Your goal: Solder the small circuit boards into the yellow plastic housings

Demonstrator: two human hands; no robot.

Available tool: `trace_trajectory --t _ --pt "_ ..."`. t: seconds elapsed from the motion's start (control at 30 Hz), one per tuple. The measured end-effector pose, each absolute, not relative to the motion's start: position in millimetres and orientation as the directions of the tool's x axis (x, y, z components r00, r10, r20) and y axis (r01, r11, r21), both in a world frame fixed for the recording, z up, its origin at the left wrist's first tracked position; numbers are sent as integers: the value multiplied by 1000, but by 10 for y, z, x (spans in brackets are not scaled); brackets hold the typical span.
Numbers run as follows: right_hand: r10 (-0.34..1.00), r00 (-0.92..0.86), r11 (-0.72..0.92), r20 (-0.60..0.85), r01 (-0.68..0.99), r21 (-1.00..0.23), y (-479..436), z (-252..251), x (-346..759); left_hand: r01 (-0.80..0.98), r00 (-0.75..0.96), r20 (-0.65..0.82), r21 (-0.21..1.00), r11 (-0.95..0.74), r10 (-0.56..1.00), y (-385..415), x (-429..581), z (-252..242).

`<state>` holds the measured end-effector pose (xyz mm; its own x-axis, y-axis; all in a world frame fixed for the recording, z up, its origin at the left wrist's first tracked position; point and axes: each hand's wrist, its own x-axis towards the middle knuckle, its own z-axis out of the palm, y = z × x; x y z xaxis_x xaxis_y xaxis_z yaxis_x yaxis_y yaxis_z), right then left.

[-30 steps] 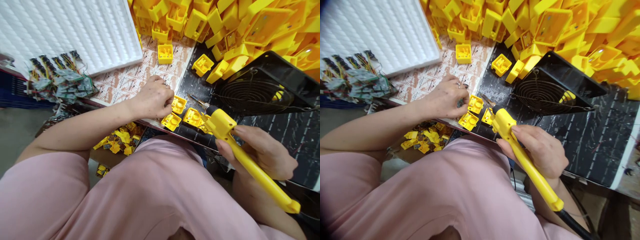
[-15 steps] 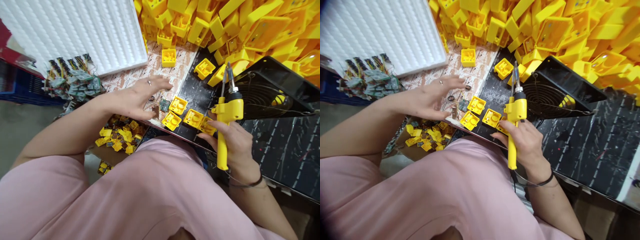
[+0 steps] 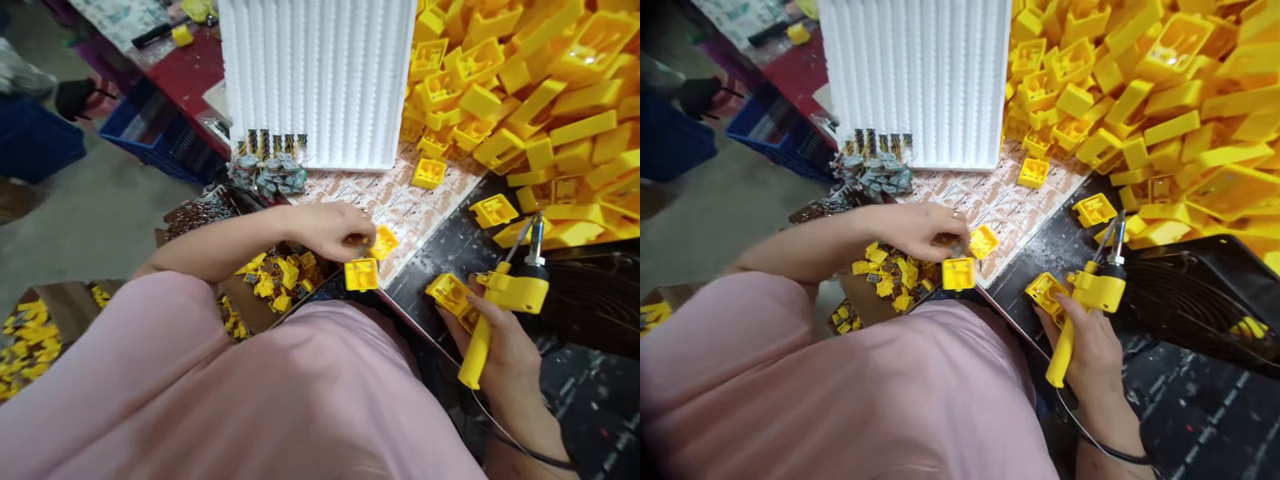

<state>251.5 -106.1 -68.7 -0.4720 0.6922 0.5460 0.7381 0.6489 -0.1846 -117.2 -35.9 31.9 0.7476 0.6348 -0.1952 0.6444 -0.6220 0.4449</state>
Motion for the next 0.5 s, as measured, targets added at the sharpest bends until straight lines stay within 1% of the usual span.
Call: trace_trajectory --t 0.1,0.13,0.17,0.2,0.23,0.27,0.3,0.33,0.37,0.43,0.5 --pt "709 -456 647 539 724 -238 -1058 -705 2474 734 678 -440 439 -518 589 -455 -1632 763" --pt "709 -455 650 539 719 -248 -1056 -701 2443 788 614 -479 413 -456 627 -448 -1754 864" --pt "707 -455 653 540 714 -253 -1050 -696 2407 859 507 -476 350 -375 718 -417 -1852 929" --pt "703 -456 657 546 710 -253 -1040 -689 2367 924 364 -415 270 -270 834 -363 -1925 952" --pt "697 -456 661 553 708 -250 -1027 -682 2327 969 206 -308 194 -150 929 -289 -1978 933" --pt "693 -455 663 560 708 -245 -1011 -674 2290 991 58 -169 131 -35 984 -202 -2015 878" --pt "689 -453 663 566 709 -240 -996 -665 2259 995 -46 -29 91 48 999 -107 -2041 795" --pt "682 -454 667 573 708 -233 -981 -654 2235 994 -90 62 68 85 994 -14 -2059 699" --pt "673 -456 672 583 706 -223 -970 -643 2220 994 -103 111 49 99 988 68 -2070 602" --pt "650 -465 688 600 697 -205 -958 -623 2216 990 -136 73 -14 138 988 172 -2076 459" --pt "637 -465 694 615 693 -196 -960 -620 2238 974 -216 -22 -81 213 976 184 -2066 428"
